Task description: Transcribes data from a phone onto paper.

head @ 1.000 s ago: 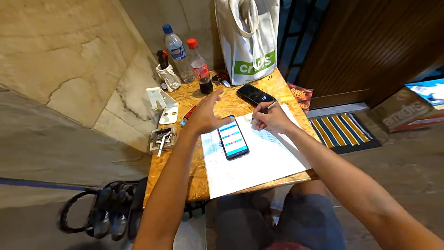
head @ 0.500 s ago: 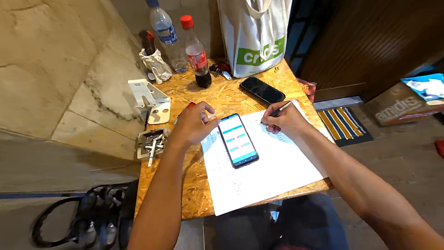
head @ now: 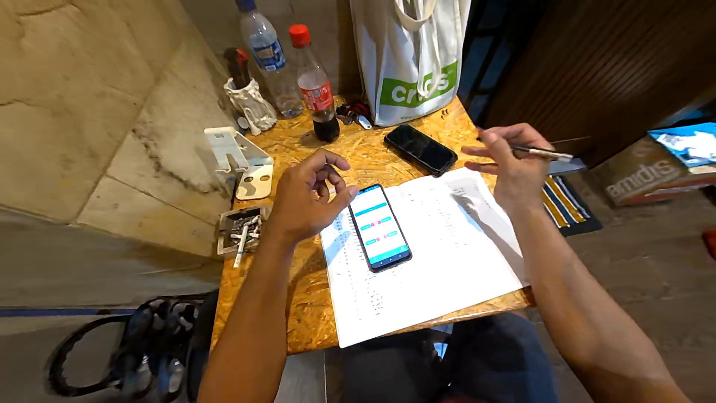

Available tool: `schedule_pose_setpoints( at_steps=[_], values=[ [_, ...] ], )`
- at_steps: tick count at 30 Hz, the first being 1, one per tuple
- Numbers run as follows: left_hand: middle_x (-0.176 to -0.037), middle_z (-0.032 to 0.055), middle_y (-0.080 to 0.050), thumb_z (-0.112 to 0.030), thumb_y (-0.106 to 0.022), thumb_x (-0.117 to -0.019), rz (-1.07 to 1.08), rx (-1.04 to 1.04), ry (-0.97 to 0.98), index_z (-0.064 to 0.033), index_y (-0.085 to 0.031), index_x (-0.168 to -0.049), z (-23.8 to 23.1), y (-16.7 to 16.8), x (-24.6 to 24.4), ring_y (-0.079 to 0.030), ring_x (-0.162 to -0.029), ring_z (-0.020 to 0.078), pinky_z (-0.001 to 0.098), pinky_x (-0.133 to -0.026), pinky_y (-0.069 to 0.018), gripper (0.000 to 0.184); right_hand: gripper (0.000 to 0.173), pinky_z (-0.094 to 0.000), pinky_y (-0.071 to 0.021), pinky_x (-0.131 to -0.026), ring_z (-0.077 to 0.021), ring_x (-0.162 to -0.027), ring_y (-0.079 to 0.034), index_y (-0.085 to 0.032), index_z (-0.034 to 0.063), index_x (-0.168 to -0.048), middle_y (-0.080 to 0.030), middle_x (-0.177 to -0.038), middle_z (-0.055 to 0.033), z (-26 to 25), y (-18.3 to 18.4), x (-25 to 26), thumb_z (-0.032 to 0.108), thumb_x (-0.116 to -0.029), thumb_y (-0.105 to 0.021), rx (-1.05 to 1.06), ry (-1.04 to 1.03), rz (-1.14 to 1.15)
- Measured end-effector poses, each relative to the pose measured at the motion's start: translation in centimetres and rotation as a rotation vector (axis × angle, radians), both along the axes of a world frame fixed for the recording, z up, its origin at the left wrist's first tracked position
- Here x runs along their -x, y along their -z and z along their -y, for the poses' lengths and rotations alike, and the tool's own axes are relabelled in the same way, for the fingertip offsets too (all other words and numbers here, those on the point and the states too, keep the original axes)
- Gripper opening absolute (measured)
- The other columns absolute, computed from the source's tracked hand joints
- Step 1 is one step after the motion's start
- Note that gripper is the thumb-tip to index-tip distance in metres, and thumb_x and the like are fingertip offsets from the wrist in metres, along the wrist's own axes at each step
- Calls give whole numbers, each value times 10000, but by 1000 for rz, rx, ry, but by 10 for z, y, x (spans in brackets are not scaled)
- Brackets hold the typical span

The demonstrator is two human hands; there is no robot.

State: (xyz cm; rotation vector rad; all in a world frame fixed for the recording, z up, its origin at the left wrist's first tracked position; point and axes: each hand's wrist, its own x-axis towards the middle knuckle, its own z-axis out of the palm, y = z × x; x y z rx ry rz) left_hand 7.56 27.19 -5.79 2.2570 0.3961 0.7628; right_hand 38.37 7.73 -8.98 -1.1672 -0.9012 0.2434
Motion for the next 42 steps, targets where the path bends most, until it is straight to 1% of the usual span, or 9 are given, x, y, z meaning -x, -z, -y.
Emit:
schedule_pose_setpoints(
  at_steps=[3, 6, 14, 18, 23, 26, 29, 33, 42],
  values=[
    [-783, -42, -671, -327, -794, -857, -237, 111, -64, -166, -624, -1234, 1, 1, -2, -525, -519, 82, 262, -456, -440, 444, 121, -478, -669, -754, -318, -1074, -718, -638, 56, -1062, -662, -1253, -133, 4, -2, -8, 151, -993, -668, -83, 49, 15],
    [-779, 59, -702, -308, -754, -950, -514, 313, -133, -129, -552, -1348, 3, 3, -9, -633, -521, 164, 327, -465, -551, 481, 144, -479, -662, -796, -309, -1156, -684, -639, 70, -1082, -608, -1363, -124, 4, -2, -10, 182, -997, -673, -68, 16, 95],
    [-778, 122, -719, -332, -614, -1041, -619, 630, -49, -126, -377, -1461, 9, 8, -11, -674, -508, 209, 320, -411, -544, 524, 162, -396, -492, -1105, -242, -1363, -532, -671, 77, -1027, -547, -1464, -99, 4, -3, -6, 232, -986, -646, 84, -134, 466],
    [-746, 123, -707, -337, -595, -1051, -662, 637, -95, -116, -325, -1484, 8, 14, -14, -688, -514, 222, 345, -436, -581, 556, 156, -403, -573, -990, -228, -1189, -660, -665, 74, -1015, -662, -1298, -87, 3, -1, 1, 227, -983, -656, 135, -190, 497],
    [-786, 127, -717, -291, -665, -1015, -641, 663, -45, -114, -310, -1485, 6, 15, -13, -703, -548, 223, 346, -464, -592, 616, 120, -198, -531, -595, -39, -669, -611, -648, 87, -1043, -668, -853, 36, 2, 0, 23, 194, -987, -644, 188, -333, 461],
    [-782, 127, -705, -260, -611, -1047, -652, 691, -35, -110, -317, -1481, 4, 14, -14, -694, -539, 215, 338, -456, -586, 545, 243, -254, -546, -446, -109, -525, -631, -630, 82, -1230, -717, -807, -41, 5, 3, 49, 202, -1062, -503, 331, -486, 328],
    [-775, 125, -700, -208, -542, -1077, -654, 702, -19, -113, -317, -1489, 3, 15, -14, -687, -529, 209, 323, -460, -583, 479, 356, -252, -541, -426, -113, -509, -639, -610, 106, -1343, -760, -893, -73, 5, 6, 70, 251, -1110, -383, 393, -629, 310],
    [-785, 134, -702, -185, -509, -1086, -651, 712, 4, -123, -319, -1489, 1, 15, -12, -685, -527, 213, 316, -455, -577, 450, 288, -195, -508, -446, -45, -533, -601, -681, 77, -1185, -766, -1014, -27, 3, 15, 78, 217, -1090, -449, 349, -736, 389],
    [-875, 115, -723, -154, -474, -1091, -629, 663, 31, -116, -370, -1493, 0, 13, -10, -691, -560, 195, 308, -475, -582, 417, 232, -213, -514, -437, -39, -513, -568, -680, 125, -1193, -685, -845, 19, -2, 20, 83, 211, -1045, -524, 439, -609, 470]
  ],
)
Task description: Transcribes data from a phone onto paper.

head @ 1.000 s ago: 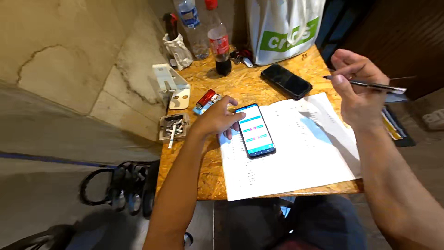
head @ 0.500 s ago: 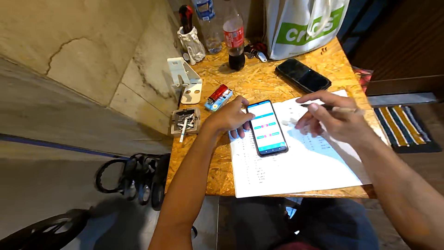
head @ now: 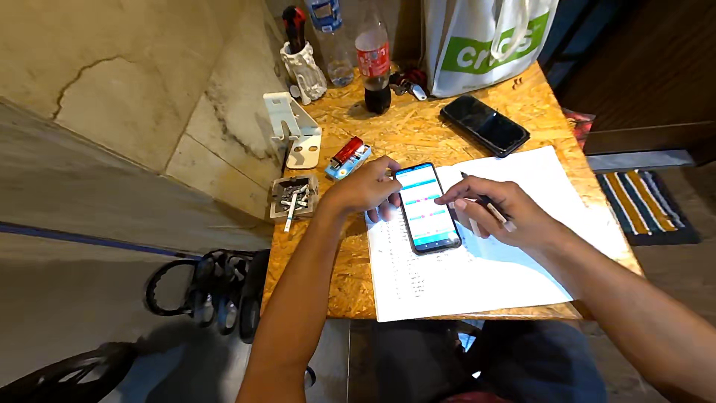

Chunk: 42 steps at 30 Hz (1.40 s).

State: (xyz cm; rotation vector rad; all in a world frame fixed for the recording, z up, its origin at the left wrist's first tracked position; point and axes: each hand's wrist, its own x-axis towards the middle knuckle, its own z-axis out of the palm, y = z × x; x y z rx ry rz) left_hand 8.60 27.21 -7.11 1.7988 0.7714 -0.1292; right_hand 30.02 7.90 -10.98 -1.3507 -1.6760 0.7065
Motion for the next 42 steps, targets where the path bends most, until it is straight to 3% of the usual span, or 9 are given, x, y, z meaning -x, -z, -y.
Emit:
schedule_pose_setpoints(
  at_steps=[3, 5, 8, 11, 16, 28, 31, 35, 42],
  values=[
    [-876, 115, -720, -137, -477, -1087, 8, -6, 1, -115, -368, -1495, 0, 0, -1, -687, -553, 190, 305, -468, -580, 424, 254, -210, -518, -452, -39, -505, -559, -677, 129, -1226, -677, -792, 16, 1, 1, -4, 235, -1010, -596, -34, 18, 2],
    [-879, 120, -721, -130, -480, -1084, 6, 1, -7, -130, -351, -1516, 0, 0, -1, -691, -558, 200, 311, -468, -582, 451, 344, -195, -448, -450, -15, -490, -488, -679, 131, -1216, -587, -678, 50, 1, 4, -7, 320, -931, -713, -99, 13, 52],
    [-884, 130, -724, -136, -473, -1086, -7, 11, -14, -154, -324, -1536, 0, 0, -1, -696, -566, 212, 323, -477, -587, 474, 546, -195, -461, -503, 2, -564, -490, -637, 154, -1189, -620, -811, 60, 1, 1, -4, 477, -799, -842, -105, -15, 181],
    [-867, 124, -723, -132, -470, -1085, -2, 6, -12, -158, -306, -1542, 0, 1, -2, -690, -551, 208, 318, -468, -584, 487, 716, -264, -487, -531, -46, -603, -520, -608, 155, -1248, -635, -882, 32, 2, 2, 1, 597, -736, -841, -109, -4, 317],
    [-986, 115, -704, -115, -486, -1080, 5, -50, -33, -167, -302, -1552, 3, -2, -3, -689, -589, 208, 335, -473, -589, 509, 692, -358, -535, -547, -138, -686, -637, -581, 128, -1313, -679, -928, -31, 2, 4, 6, 565, -812, -773, -187, 32, 460],
    [-995, 118, -703, -122, -509, -1072, 7, -109, 0, -153, -313, -1576, 1, 1, -4, -691, -590, 203, 346, -495, -603, 542, 560, -353, -555, -566, -83, -739, -682, -609, 192, -1308, -717, -906, 35, -1, 10, 15, 561, -893, -680, -167, -17, 429],
    [-986, 123, -692, -123, -527, -1068, 11, -94, -7, -156, -302, -1584, 1, 1, -4, -688, -591, 205, 352, -498, -606, 564, 558, -323, -561, -575, -66, -717, -660, -614, 172, -1303, -704, -883, 34, 0, 8, 13, 543, -894, -698, -183, 2, 384],
    [-990, 120, -692, -110, -534, -1062, 13, -82, -10, -152, -290, -1593, 0, 1, -4, -686, -588, 203, 349, -481, -600, 585, 527, -275, -468, -493, -53, -558, -512, -640, 150, -1254, -619, -758, 32, -2, 5, 4, 512, -881, -723, -214, 119, 340],
    [-998, 113, -696, -101, -532, -1059, 2, -101, 3, -150, -278, -1603, 1, 0, -4, -680, -576, 198, 341, -482, -595, 603, 502, -300, -511, -532, -59, -619, -571, -635, 165, -1241, -660, -816, 37, -4, 9, 4, 504, -881, -719, -184, 98, 357]
  ],
)
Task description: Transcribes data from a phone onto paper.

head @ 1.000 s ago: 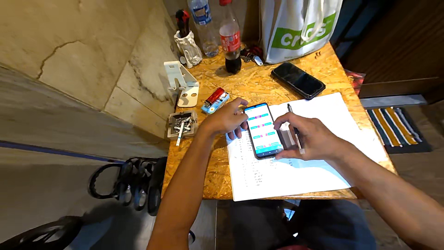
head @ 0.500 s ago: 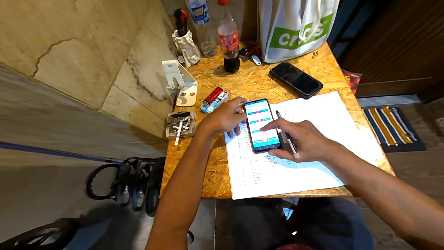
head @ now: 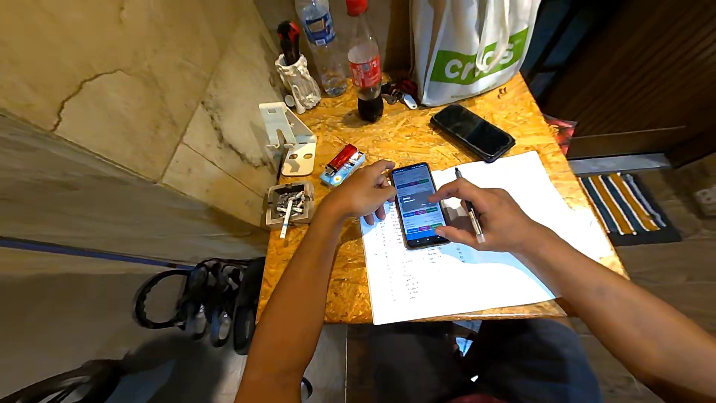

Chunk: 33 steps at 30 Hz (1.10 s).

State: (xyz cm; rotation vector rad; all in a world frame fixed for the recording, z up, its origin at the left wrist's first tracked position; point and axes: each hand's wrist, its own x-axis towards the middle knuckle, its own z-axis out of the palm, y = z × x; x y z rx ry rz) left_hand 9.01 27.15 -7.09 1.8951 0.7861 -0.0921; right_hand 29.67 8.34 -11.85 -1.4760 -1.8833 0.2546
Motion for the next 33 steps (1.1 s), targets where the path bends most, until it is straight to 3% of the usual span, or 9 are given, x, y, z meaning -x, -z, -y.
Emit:
schedule_pose_setpoints(
  at_steps=[6, 15, 17, 19, 22, 26, 29, 31, 33],
  values=[
    [-1007, 108, -700, -107, -539, -1058, -2, -6, -4, -146, -277, -1602, 0, 0, 0, -681, -577, 196, 336, -480, -595, 606, 481, -269, -472, -506, -48, -588, -527, -646, 150, -1232, -639, -789, 37, 2, -2, 1, 485, -893, -713, -32, 9, -17],
    [-1034, 106, -705, -118, -549, -1056, -7, -23, 21, -154, -293, -1593, 0, 0, 0, -694, -602, 203, 352, -480, -600, 596, 474, -310, -522, -530, -63, -628, -597, -652, 170, -1226, -672, -809, 39, 2, 1, 3, 511, -899, -694, 20, -12, 23],
    [-1031, 117, -705, -118, -549, -1055, 0, -22, 19, -152, -296, -1596, 0, 0, 1, -697, -610, 212, 365, -492, -604, 598, 441, -310, -503, -505, -71, -582, -566, -662, 149, -1218, -658, -783, 28, 2, -2, 1, 466, -913, -690, 1, 1, 9],
    [-1021, 120, -692, -118, -552, -1056, 1, -11, 18, -153, -300, -1598, 0, -1, 0, -689, -619, 217, 367, -497, -602, 599, 363, -328, -503, -502, -105, -578, -561, -671, 74, -1202, -700, -915, -46, 5, -12, -11, 312, -929, -676, -116, 72, -54],
    [-1033, 107, -712, -109, -564, -1045, 5, 5, 12, -170, -323, -1584, 0, 0, 1, -685, -621, 215, 367, -494, -594, 593, 280, -361, -619, -581, -183, -755, -719, -588, -18, -1241, -706, -1233, -138, 14, -41, -44, 131, -1013, -522, -348, 221, -271],
    [-1025, 109, -719, -103, -538, -1059, 24, -16, 31, -149, -333, -1572, -2, -1, 2, -690, -615, 212, 363, -497, -599, 553, 324, -513, -673, -726, -375, -1085, -717, -493, 17, -1286, -631, -1358, -172, 32, -71, -76, 235, -1052, -540, -504, 270, -484],
    [-1025, 114, -714, -101, -549, -1054, 25, -17, 4, -146, -344, -1568, 1, -2, 3, -689, -606, 218, 367, -492, -602, 555, 398, -530, -617, -941, -346, -1290, -609, -503, -12, -1340, -586, -1427, -169, 44, -71, -78, 240, -1039, -565, -408, 212, -385],
    [-1033, 116, -710, -99, -553, -1053, 22, -13, -3, -148, -347, -1564, 1, -1, 2, -691, -610, 223, 371, -492, -603, 553, 420, -497, -487, -1125, -303, -1366, -540, -506, -48, -1380, -569, -1457, -164, 51, -66, -68, 218, -1054, -509, -277, 130, -299],
    [-1033, 118, -710, -94, -551, -1055, 18, -1, -10, -153, -353, -1559, 1, -1, 3, -696, -619, 228, 376, -500, -607, 545, 417, -432, -528, -1075, -236, -1252, -626, -499, -25, -1412, -646, -1355, -119, 58, -55, -49, 218, -1085, -409, -121, 91, -356]
  ],
)
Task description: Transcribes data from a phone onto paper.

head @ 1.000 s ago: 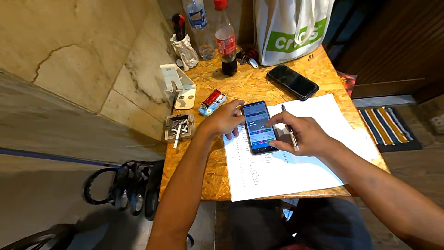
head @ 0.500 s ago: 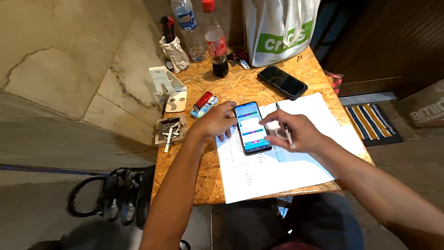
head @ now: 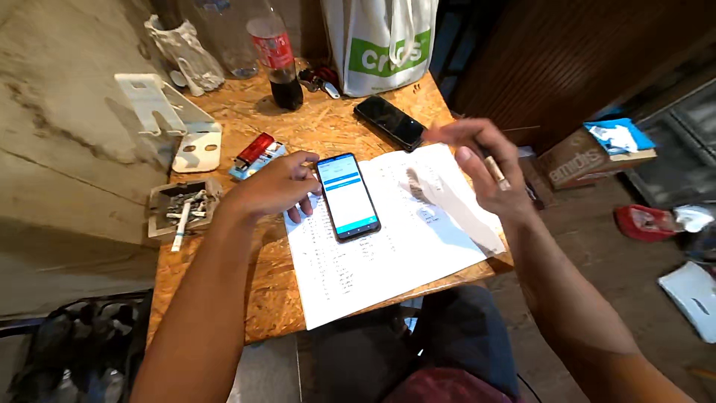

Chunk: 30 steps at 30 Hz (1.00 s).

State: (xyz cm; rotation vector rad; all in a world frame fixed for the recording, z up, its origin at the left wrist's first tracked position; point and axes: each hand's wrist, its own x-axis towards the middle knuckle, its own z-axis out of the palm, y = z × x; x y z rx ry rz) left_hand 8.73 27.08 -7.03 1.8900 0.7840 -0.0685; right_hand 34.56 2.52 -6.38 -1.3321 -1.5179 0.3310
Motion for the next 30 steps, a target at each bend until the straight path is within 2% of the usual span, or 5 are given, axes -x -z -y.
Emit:
schedule_pose_setpoints(
  at_steps=[3, 6, 13, 25, 30],
  values=[
    [-1022, 114, -711, -88, -554, -1052, 6, 9, -3, -154, -357, -1558, 0, -1, 0, -695, -615, 225, 368, -502, -607, 547, 496, -395, -639, -664, -239, -755, -722, -435, 129, -1479, -710, -1050, -138, -1, 26, 18, 381, -1065, -333, 247, -131, -420],
    [-1011, 114, -716, -87, -557, -1050, 15, 3, 8, -146, -356, -1555, -2, 0, 1, -702, -619, 227, 362, -497, -607, 547, 353, -318, -579, -506, -167, -556, -646, -632, 71, -1171, -680, -796, -87, 1, 46, 22, 284, -1066, -371, 379, -173, -502],
    [-1003, 110, -715, -90, -535, -1058, 10, 4, 11, -153, -365, -1550, -3, -1, 2, -703, -624, 220, 358, -506, -609, 525, 42, -264, -550, -459, -141, -500, -634, -653, 34, -908, -662, -652, -77, 5, 52, 25, 41, -887, -688, 443, -99, -413],
    [-1011, 117, -702, -105, -576, -1038, 13, 35, 15, -154, -324, -1575, -6, 1, 5, -697, -627, 215, 353, -506, -606, 596, 35, -244, -544, -439, -121, -497, -636, -668, 66, -882, -673, -663, -49, 4, 51, 31, 82, -889, -698, 456, -17, -349],
    [-1038, 129, -682, -162, -715, -968, 18, -26, 50, -121, -301, -1580, -4, 3, 3, -683, -603, 206, 359, -491, -601, 740, 50, -296, -607, -564, -135, -596, -670, -682, 113, -934, -678, -723, -11, 5, 60, 23, 163, -937, -678, 154, -37, -417]
  ],
)
